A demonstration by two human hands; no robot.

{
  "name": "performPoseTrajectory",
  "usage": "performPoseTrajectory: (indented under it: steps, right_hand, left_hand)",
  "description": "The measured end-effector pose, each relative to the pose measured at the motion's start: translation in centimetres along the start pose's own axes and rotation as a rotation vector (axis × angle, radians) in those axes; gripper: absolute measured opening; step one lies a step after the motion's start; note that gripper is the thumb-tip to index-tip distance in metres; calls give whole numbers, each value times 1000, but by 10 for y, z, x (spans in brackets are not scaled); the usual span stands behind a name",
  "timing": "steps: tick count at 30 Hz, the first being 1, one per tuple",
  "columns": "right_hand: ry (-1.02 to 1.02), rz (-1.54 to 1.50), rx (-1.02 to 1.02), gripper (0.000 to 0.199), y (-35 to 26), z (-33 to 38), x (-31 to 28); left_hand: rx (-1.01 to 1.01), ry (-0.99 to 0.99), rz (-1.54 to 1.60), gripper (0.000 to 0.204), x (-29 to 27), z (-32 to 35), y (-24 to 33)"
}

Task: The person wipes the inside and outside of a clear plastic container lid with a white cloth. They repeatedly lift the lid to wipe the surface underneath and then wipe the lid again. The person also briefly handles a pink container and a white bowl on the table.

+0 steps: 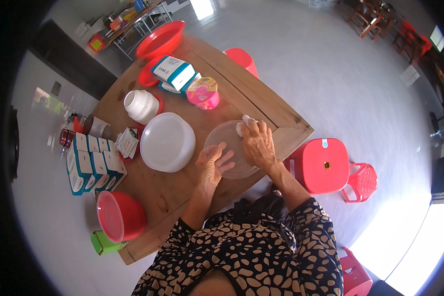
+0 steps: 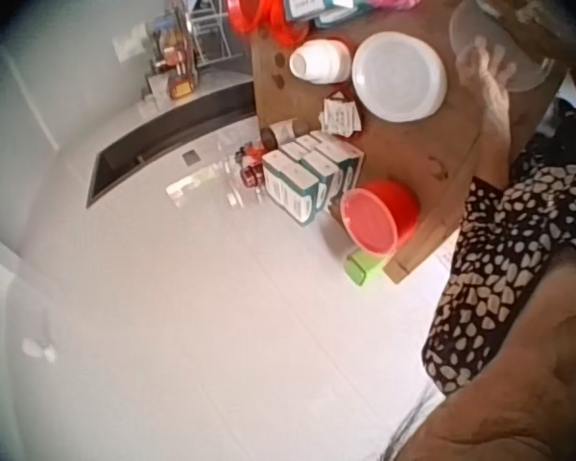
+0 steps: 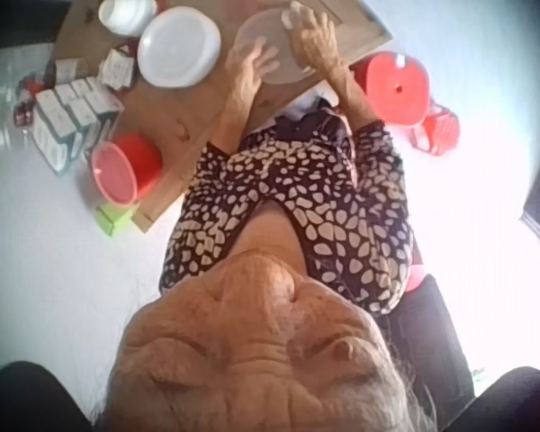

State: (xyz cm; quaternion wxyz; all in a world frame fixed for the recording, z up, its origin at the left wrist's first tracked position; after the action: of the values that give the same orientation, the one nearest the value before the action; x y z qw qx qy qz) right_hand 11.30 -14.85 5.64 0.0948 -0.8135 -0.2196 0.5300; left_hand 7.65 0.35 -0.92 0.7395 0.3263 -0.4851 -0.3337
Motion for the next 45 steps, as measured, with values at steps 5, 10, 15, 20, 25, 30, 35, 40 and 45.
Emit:
performPoseTrajectory:
  steps: [5,10,15,20,25,30,35,40,45]
  right_hand:
    - [-83,-40,-153,37,-29,-25,31]
    - [-147,-148,-299,37,-76,-15,27]
    - [-254,-227,-480,46,-102,19,19]
    - [-183,-56,-307,44,-77,-4,18]
    - [27,167,81,42,-13,-5,13]
    - [43,103,301,43,20,19,-2]
    - [101,81,285,51,-5,68,-23]
    - [28,114,215,55,-31,102,-19]
    - [51,158,-35,50,-59,92,-28]
  left_hand:
    - [-24,-24,39,29,-6,-4,-7]
    - [-40,-51,243,49,-8,-9,-9]
    - [-115,-25,428,59,-13,-12,-15]
    - [-67,16,154,49,-22,-18,-24]
    - [-31,-70,141,48,-10,-9,-15]
    - [12,-103,124,50,-9,-6,-12]
    - [33,-121,140,54,-13,-8,-14]
    - [37,-143,159,57,-8,-4,-8]
    - [-40,-134,248,54,-10,4,-9]
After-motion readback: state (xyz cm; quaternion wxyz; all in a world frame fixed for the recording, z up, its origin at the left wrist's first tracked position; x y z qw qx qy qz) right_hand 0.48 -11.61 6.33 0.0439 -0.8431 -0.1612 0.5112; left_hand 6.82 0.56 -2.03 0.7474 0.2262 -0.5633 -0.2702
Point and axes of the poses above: each hand's wrist, its own z-axis away from the middle knuckle, its own x-axis out of the palm, y = z × x, the point moved 8 cm from there along -z, towards the middle knuckle, and after that the axes turned 10 degrees about x, right-handed, at the moved point
